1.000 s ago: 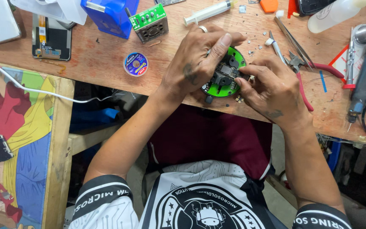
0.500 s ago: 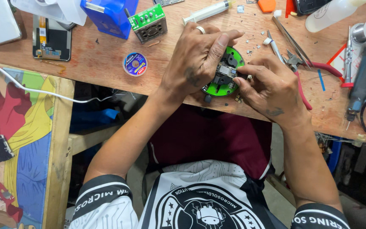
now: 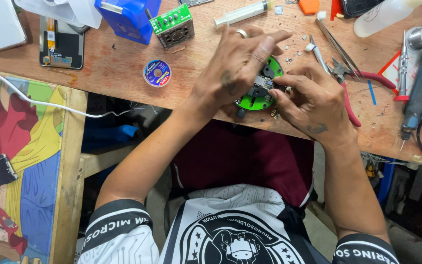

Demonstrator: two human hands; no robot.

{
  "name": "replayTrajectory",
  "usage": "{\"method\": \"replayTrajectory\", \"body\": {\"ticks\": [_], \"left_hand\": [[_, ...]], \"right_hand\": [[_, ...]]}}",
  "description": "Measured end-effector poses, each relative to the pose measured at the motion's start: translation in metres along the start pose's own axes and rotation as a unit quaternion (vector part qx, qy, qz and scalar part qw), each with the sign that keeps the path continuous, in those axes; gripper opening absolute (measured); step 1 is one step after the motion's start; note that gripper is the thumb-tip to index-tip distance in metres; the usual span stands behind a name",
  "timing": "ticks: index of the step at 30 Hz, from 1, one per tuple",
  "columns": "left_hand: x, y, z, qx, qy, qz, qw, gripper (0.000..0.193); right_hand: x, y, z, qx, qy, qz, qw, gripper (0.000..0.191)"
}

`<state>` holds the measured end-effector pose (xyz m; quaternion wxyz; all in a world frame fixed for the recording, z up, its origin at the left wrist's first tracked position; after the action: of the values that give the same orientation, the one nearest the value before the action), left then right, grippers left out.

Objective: The person solders a small circuit board using a soldering iron and solder wire. They then apply flux from a bottle and wipe the board with a cotton swab. Finally, they place the board into a green circular holder and adjust it.

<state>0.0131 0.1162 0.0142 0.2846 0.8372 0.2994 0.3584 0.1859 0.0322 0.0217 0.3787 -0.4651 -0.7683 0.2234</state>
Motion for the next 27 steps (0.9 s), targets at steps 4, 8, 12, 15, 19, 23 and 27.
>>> {"method": "replayTrajectory", "body": {"ticks": [4, 8, 12, 15, 19, 23, 27], "left_hand": [[-0.003, 0.004, -0.005, -0.045, 0.03, -0.005, 0.999, 0.043], [-0.004, 0.005, -0.014, 0.012, 0.051, -0.016, 0.998, 0.038], [0.002, 0.005, -0.005, -0.014, 0.001, -0.033, 0.999, 0.04], [-0.001, 0.006, -0.005, -0.043, 0.011, -0.035, 0.998, 0.041], [-0.007, 0.009, -0.016, 0.017, 0.087, 0.024, 0.996, 0.034], [-0.003, 0.006, -0.012, 0.011, 0.047, -0.011, 0.999, 0.035], [-0.004, 0.009, -0.012, -0.004, 0.043, -0.017, 0.999, 0.036]], "right_hand": [[-0.002, 0.001, 0.0, -0.006, 0.01, 0.018, 1.0, 0.022], [-0.002, 0.001, 0.001, -0.014, 0.016, 0.023, 0.999, 0.022], [-0.003, 0.0, 0.002, -0.006, 0.019, 0.017, 1.0, 0.022], [-0.003, 0.0, 0.001, 0.005, 0.022, 0.009, 1.0, 0.023], [-0.003, 0.001, 0.002, -0.001, 0.027, 0.013, 1.0, 0.023], [-0.003, 0.001, 0.001, -0.011, 0.027, 0.016, 0.999, 0.024], [-0.003, 0.001, 0.0, -0.003, 0.028, 0.01, 1.0, 0.027]]}}
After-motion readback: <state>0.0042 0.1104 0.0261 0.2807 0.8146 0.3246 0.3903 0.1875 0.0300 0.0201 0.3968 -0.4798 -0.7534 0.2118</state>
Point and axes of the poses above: each hand's wrist, its own x-axis towards the middle knuckle, its own z-axis out of the palm, y = z × x, the point moved 4 cm from there along x, towards the middle knuckle, and after that the axes turned 5 degrees about x, right-handed, at the moved point
